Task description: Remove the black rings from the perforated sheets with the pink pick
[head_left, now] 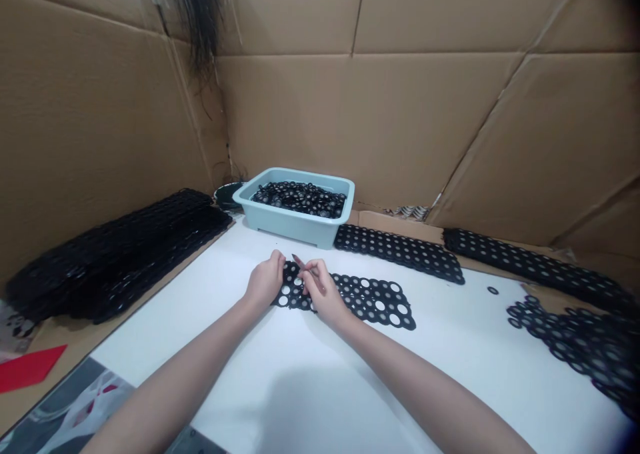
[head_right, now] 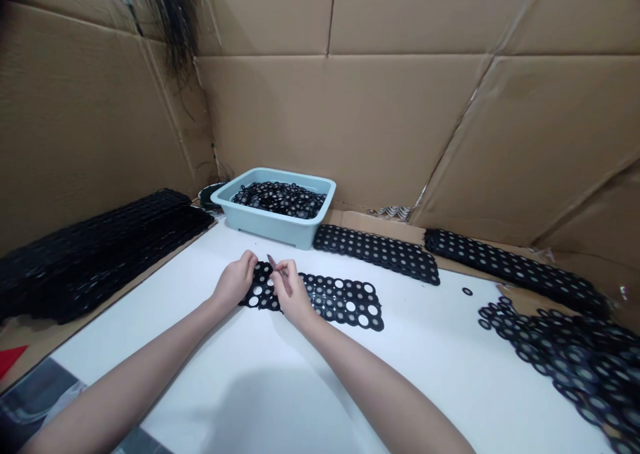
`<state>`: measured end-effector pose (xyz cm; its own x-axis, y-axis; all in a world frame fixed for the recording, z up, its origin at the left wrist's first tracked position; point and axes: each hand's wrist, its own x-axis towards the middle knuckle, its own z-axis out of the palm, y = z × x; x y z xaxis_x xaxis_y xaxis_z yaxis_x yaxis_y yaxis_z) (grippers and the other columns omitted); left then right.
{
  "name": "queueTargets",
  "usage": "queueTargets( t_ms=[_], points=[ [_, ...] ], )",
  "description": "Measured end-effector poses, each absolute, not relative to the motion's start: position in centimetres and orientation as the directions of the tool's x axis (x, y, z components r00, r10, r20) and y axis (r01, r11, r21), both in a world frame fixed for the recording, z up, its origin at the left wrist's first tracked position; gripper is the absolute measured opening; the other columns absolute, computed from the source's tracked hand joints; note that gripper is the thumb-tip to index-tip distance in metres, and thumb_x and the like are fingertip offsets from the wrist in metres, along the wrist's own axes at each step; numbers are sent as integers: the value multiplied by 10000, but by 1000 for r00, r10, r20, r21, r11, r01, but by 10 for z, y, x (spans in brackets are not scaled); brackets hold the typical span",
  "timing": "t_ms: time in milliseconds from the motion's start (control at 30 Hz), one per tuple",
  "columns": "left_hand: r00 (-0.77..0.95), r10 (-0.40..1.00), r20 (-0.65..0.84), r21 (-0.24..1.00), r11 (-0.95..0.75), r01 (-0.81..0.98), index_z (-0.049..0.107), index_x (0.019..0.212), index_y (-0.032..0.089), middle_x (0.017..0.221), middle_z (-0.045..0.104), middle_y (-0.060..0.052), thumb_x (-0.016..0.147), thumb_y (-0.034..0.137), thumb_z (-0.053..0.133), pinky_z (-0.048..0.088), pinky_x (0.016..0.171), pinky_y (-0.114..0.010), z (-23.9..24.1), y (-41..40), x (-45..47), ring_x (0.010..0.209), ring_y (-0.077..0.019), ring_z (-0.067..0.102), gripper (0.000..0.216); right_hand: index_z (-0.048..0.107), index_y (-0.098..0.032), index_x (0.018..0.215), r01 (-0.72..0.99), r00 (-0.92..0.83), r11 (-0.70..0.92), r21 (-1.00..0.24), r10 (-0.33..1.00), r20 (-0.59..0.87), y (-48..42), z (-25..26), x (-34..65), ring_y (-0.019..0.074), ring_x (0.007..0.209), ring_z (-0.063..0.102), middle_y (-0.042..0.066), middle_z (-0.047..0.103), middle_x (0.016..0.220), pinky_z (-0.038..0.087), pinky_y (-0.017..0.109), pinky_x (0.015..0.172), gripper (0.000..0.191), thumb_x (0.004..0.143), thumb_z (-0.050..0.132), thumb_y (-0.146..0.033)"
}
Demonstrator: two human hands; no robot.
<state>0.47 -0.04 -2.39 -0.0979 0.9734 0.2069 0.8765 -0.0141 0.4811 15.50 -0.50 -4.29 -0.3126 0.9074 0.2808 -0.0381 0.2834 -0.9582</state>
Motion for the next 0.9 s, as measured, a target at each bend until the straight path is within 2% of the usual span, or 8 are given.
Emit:
queueTargets(
  t_ms=[133,267,467,733,900],
  points=[
    [-112,973,200,584,-27,811,496,802,180,709,593,-57,856,319,265,353,632,-278,-23,4,-3,689,-196,555,275,381,-212,831,-133,-243,254,-958,929,280,-3,-42,156,98,544,453,0,553,746,374,242,554,128,831,409,-337],
    [-60,991,121,717,-45,696,513,719,166,731,589,-43,814,352,329,373,646,-262,-24,11,-16,720,-173,543,278,390,-197,690,-149,-299,242,-959,913,277,-7,-39,159,112,555,465,-15,518,589,374,251,574,208,831,413,-349],
    [143,983,-113,867,27,498,556,842,127,665,579,-21,669,284,519,376,522,-219,-14,8,-32,577,-122,517,236,397,-196,653,-161,-355,199,-967,902,245,-7,-39,159,111,535,455,-26,483,544,362,249,555,228,818,428,-349],
    [119,980,-160,895,94,437,566,837,120,701,578,-31,661,269,526,376,510,-213,-11,9,-35,572,-110,511,234,394,-204,717,-127,-381,183,-975,898,218,-6,-40,158,123,560,470,-20,507,582,366,255,565,173,821,399,-342],
    [-65,995,-78,853,100,512,505,929,140,696,581,-17,639,176,536,394,530,-228,-24,4,-20,599,-137,547,293,350,-222,853,-29,-380,193,-981,906,189,-6,-48,155,126,565,471,-42,492,606,359,247,557,80,816,371,-290]
  ],
)
